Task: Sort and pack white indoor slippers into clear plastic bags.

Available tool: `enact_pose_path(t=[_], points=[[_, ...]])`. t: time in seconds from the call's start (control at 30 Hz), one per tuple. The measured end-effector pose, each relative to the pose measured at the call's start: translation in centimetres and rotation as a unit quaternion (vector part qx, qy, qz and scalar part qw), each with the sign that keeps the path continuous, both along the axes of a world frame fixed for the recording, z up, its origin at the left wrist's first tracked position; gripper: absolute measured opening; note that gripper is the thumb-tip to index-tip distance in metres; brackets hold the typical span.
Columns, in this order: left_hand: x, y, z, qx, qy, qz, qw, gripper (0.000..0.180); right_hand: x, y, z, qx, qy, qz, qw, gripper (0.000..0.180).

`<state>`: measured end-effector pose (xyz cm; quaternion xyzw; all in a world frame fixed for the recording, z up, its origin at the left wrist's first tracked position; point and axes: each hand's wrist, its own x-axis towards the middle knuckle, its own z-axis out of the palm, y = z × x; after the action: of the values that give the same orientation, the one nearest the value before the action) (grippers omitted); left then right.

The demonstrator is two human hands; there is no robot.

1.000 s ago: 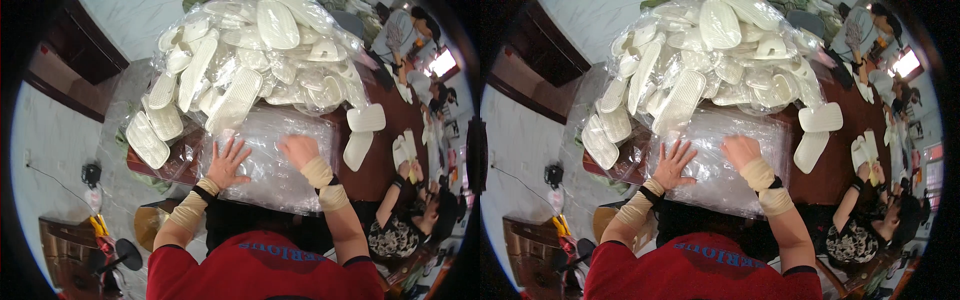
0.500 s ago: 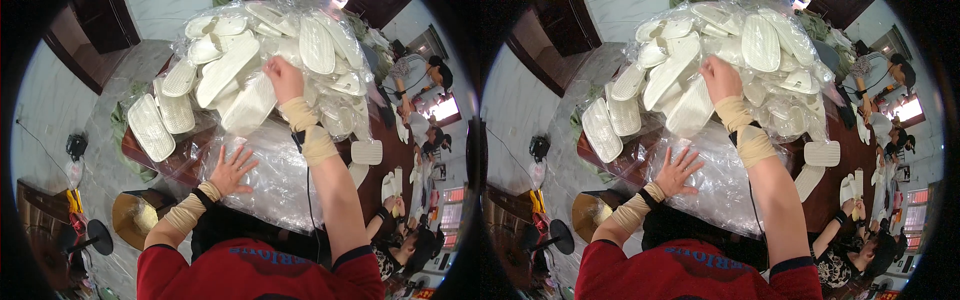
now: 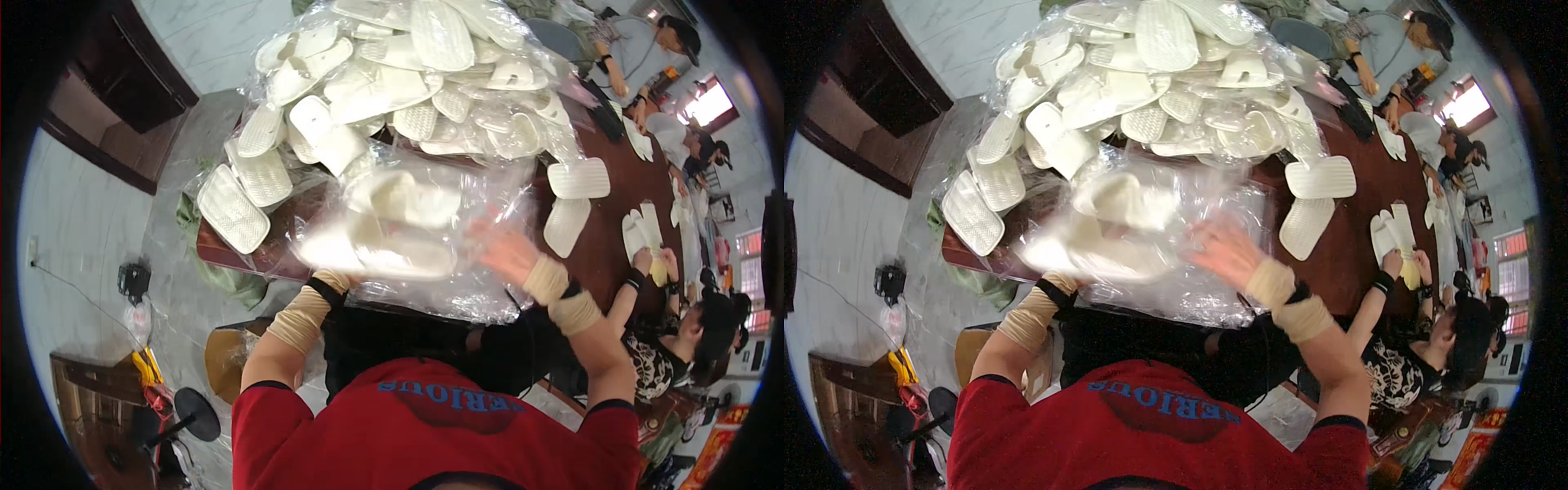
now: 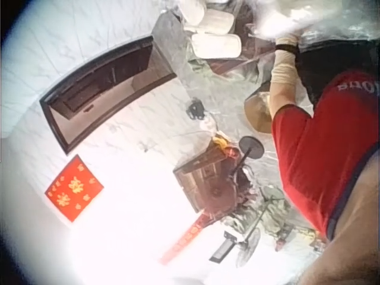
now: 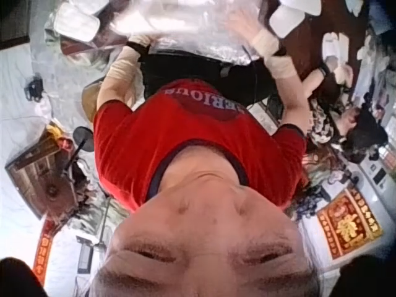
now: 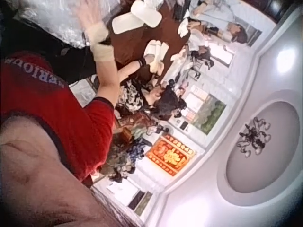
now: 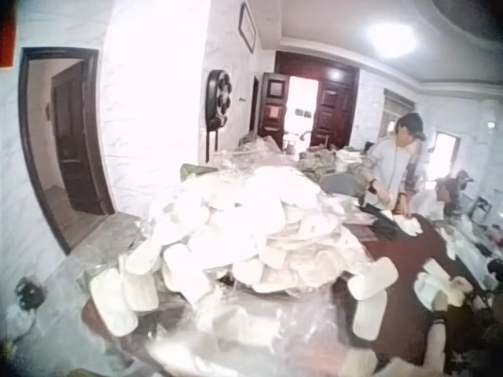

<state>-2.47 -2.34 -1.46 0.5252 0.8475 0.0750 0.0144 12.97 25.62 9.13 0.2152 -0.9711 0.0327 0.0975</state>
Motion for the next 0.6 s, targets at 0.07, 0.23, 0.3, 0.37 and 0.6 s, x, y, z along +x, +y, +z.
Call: enact_pose_path(t=[0.07,0.23,0.3,0.37,0.6], points=[[-0.1,-2.1,-0.7,0.0,0.015,-0.014,1.0,0.083,5.3,1.9,-3.5,0.055,-0.121,-0.067,0.989,0.036],[-1.2,-1.0,-0.9,-0.022,0.045,-0.034,0.998,0.081,10.8,2.7,-2.9,-0.352,-0.032,-0.371,0.859,0.027],[-0.9,-0.7,-1.4,-0.031,0.063,-0.043,0.997,0.081,10.5,2.5,-0.2,-0.558,0.002,-0.427,0.712,0.026],[-1.1,-0.1,-1.6,-0.031,0.078,-0.055,0.995,0.08,10.0,1.4,1.9,-0.595,0.041,-0.387,0.703,0.027],[-0.3,-1.2,-2.7,-0.033,0.131,-0.058,0.989,0.078,7.4,0.5,0.4,-0.614,-0.03,-0.349,0.708,0.032]])
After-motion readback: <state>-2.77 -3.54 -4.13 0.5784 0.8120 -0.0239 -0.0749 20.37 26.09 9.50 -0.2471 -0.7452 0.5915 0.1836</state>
